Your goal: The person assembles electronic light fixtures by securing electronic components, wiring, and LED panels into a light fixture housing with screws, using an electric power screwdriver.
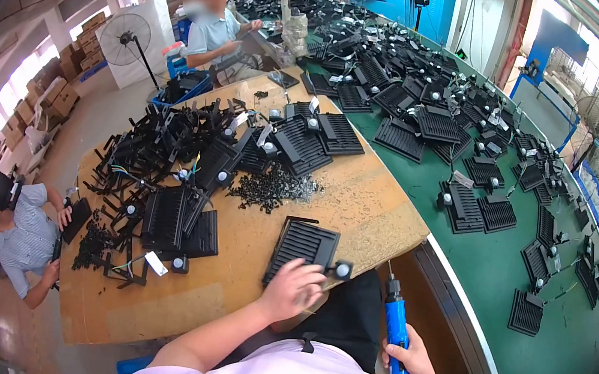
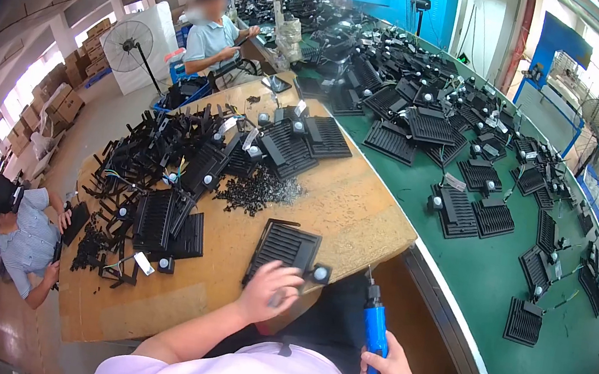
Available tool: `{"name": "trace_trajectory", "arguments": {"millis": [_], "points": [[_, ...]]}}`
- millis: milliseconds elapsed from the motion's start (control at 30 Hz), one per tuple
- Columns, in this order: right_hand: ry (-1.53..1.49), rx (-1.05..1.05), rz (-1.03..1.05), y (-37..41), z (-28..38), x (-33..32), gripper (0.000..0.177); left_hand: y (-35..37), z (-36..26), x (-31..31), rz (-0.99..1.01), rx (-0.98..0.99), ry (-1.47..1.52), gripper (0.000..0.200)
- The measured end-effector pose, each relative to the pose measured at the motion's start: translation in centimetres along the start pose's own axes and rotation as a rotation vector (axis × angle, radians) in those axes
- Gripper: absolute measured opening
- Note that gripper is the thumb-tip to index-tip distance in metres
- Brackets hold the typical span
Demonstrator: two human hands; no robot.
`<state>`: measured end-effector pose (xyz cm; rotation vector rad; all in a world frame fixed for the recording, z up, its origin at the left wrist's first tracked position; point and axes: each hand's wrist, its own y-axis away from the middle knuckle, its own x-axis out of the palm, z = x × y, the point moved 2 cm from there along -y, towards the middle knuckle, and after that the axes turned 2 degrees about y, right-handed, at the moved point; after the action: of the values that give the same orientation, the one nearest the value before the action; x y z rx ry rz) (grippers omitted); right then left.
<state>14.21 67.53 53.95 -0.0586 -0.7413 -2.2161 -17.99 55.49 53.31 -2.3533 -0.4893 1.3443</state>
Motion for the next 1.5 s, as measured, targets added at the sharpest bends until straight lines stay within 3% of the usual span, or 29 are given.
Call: {"name": "trace_trajectory", "arguments": {"millis": [33, 167, 233, 267, 400, 600, 700, 800, 900, 967, 1033, 1133, 1167, 1500], "points": [[0.001, -0.006, 0.003, -0.2, 0.3, -0.1, 0.067, 0.7, -0.8, -1.8, -0.034, 0.055, -0.108, 0.027], [0.004, -0.039, 0.005, -1.1, 0.5, -0.2, 0.067, 5.9, 0.7, -4.3, -0.439, -0.618, -0.439, 0.035], [0.002, -0.044, 0.019, -1.7, 0.4, -0.1, 0.067, 10.3, 5.2, -4.5, -0.387, -0.764, -0.135, 0.052], [0.019, -0.048, 0.005, -1.8, 0.6, 0.3, 0.066, 10.7, 6.3, -5.2, -0.334, -0.795, -0.127, 0.046], [0.030, -0.030, -0.003, -3.1, 1.1, 1.9, 0.070, 9.7, 8.8, -6.8, -0.330, -0.759, 0.149, 0.046], [0.040, -0.023, 0.025, -3.9, 0.8, 2.9, 0.071, 4.9, 13.0, -7.3, -0.087, -0.645, 0.295, 0.051], [0.035, -0.003, 0.028, -4.2, 0.9, 3.3, 0.072, 1.0, 14.2, -7.0, 0.131, -0.596, 0.294, 0.052], [0.043, 0.003, 0.040, -4.2, 0.7, 3.4, 0.070, -2.5, 15.3, -6.4, 0.348, -0.668, 0.474, 0.056], [0.052, -0.004, 0.044, -4.2, 0.7, 3.4, 0.069, -5.6, 14.3, -9.5, 0.486, -0.574, 0.294, 0.063], [0.046, 0.000, 0.027, -3.9, 0.8, 3.2, 0.068, -5.8, 16.8, -11.3, 0.494, -0.580, 0.250, 0.068], [0.030, 0.007, 0.000, -3.6, 0.9, 3.0, 0.068, -4.5, 22.3, -10.9, 0.280, -0.678, 0.250, 0.052], [0.023, 0.007, -0.004, -3.8, 0.8, 2.6, 0.068, -5.7, 22.6, -10.2, 0.123, -0.665, -0.263, 0.034], [0.024, 0.007, -0.006, -3.9, 0.8, 2.6, 0.069, -6.0, 22.1, -9.7, 0.104, -0.640, -0.234, 0.028], [0.048, 0.020, -0.009, -4.1, 1.1, 3.0, 0.069, -6.6, 22.6, -7.0, 0.174, -0.420, -0.539, 0.012]]}}
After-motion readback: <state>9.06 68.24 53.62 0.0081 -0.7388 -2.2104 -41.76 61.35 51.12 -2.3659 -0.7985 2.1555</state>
